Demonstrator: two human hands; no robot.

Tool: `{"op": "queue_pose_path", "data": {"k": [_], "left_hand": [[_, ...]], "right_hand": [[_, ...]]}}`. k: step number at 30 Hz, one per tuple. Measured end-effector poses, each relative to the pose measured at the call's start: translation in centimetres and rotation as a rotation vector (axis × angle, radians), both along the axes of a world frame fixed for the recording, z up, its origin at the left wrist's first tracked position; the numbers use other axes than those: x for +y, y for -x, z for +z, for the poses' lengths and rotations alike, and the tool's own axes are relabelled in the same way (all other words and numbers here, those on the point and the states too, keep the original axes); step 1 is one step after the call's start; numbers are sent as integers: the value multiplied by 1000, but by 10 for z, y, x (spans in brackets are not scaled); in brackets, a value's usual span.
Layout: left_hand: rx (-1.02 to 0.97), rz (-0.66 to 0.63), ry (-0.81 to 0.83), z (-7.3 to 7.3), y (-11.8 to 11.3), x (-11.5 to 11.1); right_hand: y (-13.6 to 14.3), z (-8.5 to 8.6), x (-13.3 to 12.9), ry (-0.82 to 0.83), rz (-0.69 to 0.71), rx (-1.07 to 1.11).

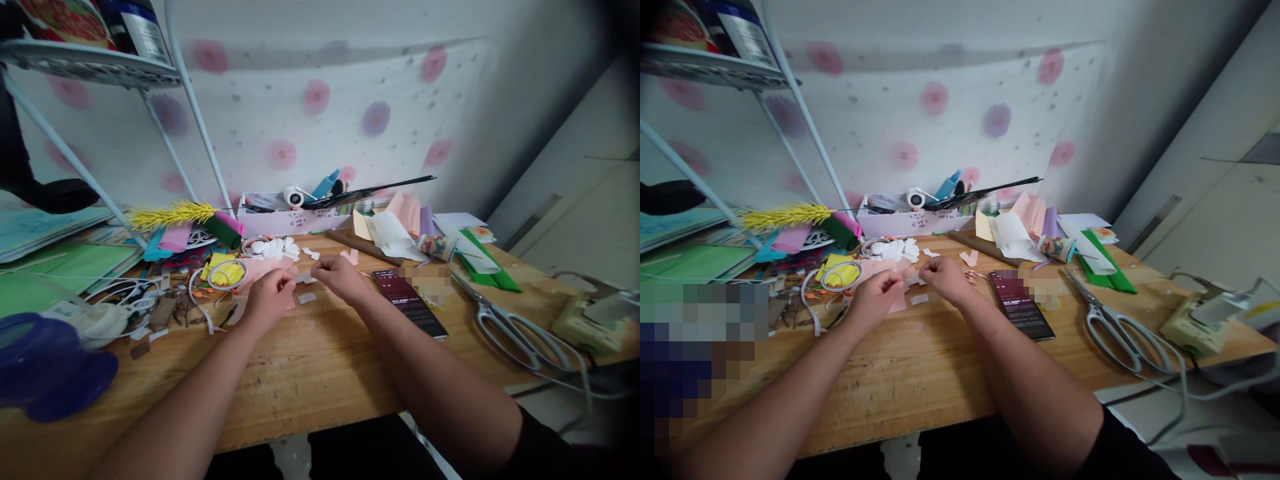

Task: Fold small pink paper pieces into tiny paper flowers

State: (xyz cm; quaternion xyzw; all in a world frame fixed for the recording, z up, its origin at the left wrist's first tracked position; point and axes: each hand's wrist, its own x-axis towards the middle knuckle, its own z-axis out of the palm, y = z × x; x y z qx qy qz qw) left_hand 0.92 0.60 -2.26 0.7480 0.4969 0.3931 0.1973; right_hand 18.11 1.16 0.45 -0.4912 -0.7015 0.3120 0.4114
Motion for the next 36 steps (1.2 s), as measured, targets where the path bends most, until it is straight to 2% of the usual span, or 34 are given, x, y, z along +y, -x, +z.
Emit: {"op": "queue_pose_path", "data": {"k": [5, 8, 10, 19, 25, 31, 36], "left_hand": [[-395, -139, 219, 4, -4, -2], [-600, -171, 324, 6, -6, -3], [-669, -180, 369, 8, -6, -5], [-714, -123, 341, 9, -3, -4], [-656, -172, 366, 10, -4, -5], [-744, -245, 544, 10, -2, -6], [-839, -361, 669, 16, 1, -9]], "right_hand": [[14, -5, -7, -285, 101, -105], [18, -6, -9, -342, 118, -87], [19, -7, -10, -334, 126, -69], [21, -5, -11, -280, 119, -36], [24, -11, -9, -236, 79, 4], [24, -10, -9, -327, 53, -1], [25, -4, -14, -308, 72, 76]]}}
